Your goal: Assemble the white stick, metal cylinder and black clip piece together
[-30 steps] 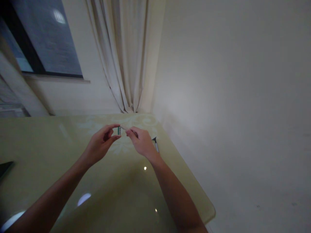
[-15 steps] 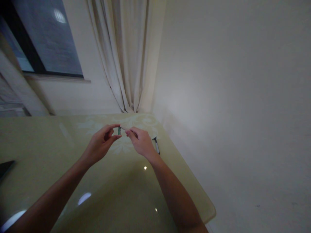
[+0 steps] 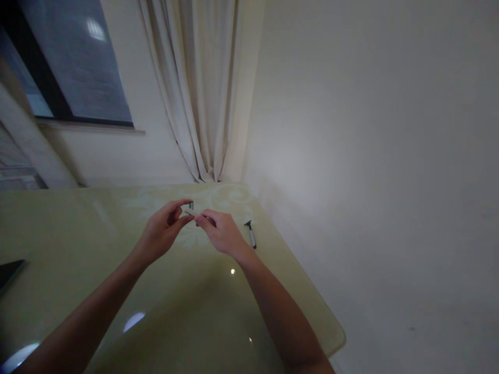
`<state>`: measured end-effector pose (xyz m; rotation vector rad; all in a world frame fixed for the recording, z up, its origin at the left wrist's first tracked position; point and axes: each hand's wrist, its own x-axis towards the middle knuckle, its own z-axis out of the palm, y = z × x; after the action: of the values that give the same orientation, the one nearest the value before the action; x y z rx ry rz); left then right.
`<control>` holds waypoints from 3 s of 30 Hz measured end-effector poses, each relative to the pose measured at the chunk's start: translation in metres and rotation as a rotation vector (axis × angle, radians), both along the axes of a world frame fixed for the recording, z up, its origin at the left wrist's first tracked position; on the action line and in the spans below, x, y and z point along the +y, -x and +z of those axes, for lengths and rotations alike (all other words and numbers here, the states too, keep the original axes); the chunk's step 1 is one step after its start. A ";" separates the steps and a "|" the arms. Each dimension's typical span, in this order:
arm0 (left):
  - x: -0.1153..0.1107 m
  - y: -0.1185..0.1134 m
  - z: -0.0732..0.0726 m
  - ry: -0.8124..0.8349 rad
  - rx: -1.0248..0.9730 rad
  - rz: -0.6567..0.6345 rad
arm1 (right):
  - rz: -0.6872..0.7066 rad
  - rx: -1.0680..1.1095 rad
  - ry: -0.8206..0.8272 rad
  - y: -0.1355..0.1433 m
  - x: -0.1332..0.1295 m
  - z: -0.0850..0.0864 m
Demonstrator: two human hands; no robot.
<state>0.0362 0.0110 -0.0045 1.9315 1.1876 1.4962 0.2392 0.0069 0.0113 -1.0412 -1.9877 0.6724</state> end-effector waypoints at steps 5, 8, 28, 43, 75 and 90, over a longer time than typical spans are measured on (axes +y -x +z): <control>0.003 0.002 0.001 0.003 -0.022 0.025 | -0.069 -0.037 -0.010 0.007 -0.007 0.005; 0.003 0.003 0.004 -0.013 -0.014 0.022 | -0.082 -0.039 -0.018 0.003 -0.007 0.004; 0.042 -0.114 -0.089 0.360 0.400 -0.062 | -0.649 0.424 0.275 -0.131 0.036 -0.119; 0.076 -0.141 -0.111 0.648 0.504 0.115 | -0.791 -0.104 0.249 -0.139 0.035 -0.118; 0.075 -0.139 -0.114 0.617 0.532 0.057 | -0.878 -0.348 0.115 -0.122 0.027 -0.124; 0.061 -0.148 -0.106 0.595 0.468 0.160 | -0.874 -0.345 0.105 -0.120 0.021 -0.124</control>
<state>0.1847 0.0724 -0.1104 1.8224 1.7744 0.6303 0.3595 0.0280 -0.1125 -2.0031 -1.5200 0.1145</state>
